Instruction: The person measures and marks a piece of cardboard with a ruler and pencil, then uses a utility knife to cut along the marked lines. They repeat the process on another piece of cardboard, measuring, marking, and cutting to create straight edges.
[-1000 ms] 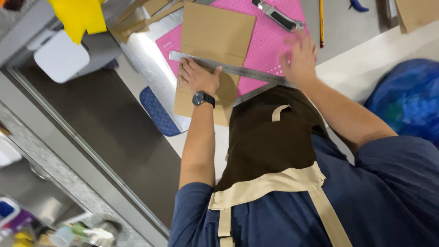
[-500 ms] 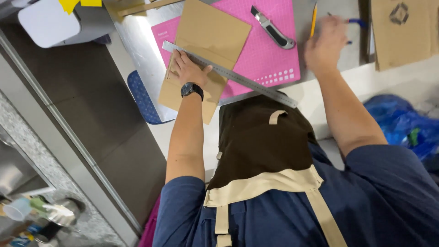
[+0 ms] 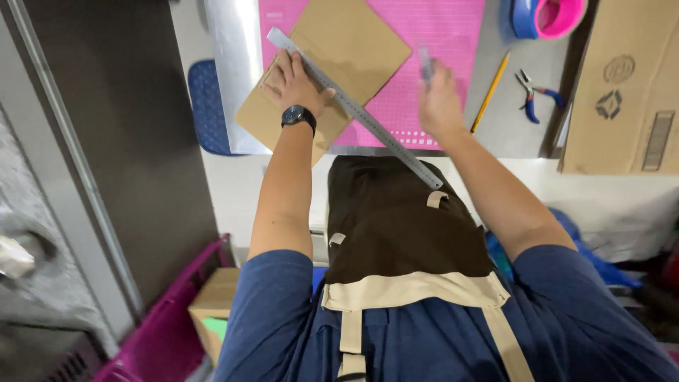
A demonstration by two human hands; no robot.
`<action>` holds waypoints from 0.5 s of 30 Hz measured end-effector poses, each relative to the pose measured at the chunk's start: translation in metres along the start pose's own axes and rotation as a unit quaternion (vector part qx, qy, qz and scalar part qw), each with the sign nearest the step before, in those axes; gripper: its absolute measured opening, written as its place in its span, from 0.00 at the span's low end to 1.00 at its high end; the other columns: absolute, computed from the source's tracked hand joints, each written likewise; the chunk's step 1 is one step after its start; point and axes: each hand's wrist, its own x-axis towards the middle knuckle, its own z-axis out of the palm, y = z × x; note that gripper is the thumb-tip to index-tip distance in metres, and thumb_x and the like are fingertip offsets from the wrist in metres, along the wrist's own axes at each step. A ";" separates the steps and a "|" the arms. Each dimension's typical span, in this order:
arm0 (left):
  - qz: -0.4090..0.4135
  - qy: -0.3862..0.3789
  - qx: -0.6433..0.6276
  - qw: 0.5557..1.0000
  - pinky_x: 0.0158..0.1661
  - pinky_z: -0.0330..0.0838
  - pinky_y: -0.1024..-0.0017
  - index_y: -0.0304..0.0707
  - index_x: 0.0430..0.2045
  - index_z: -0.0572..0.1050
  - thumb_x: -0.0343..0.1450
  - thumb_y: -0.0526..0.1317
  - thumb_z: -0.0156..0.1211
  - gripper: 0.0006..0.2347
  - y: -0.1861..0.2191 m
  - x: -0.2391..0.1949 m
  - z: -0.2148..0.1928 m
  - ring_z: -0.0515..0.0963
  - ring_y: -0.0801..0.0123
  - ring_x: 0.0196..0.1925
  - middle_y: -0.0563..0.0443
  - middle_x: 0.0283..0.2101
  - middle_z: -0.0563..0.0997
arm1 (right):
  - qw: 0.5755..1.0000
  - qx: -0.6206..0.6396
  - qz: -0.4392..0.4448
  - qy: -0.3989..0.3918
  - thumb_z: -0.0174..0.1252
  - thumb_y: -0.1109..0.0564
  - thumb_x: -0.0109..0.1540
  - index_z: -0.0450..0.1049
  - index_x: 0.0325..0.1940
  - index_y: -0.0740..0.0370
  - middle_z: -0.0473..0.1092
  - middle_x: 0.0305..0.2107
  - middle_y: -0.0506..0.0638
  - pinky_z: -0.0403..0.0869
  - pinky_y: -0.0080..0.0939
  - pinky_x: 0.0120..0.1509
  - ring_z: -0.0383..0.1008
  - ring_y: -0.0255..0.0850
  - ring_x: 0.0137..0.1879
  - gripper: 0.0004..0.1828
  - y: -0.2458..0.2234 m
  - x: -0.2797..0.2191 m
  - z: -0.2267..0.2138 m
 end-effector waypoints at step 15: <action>-0.013 0.029 0.086 0.996 0.70 0.44 0.35 0.46 0.76 0.33 0.73 0.62 0.63 0.47 -0.010 0.034 0.031 0.43 0.51 0.80 0.55 0.80 0.34 | 0.969 -0.124 -0.163 -0.141 0.41 0.58 0.70 0.47 0.77 0.62 0.66 0.57 0.76 0.70 0.71 0.54 0.73 0.72 0.52 0.30 -0.118 0.078 0.127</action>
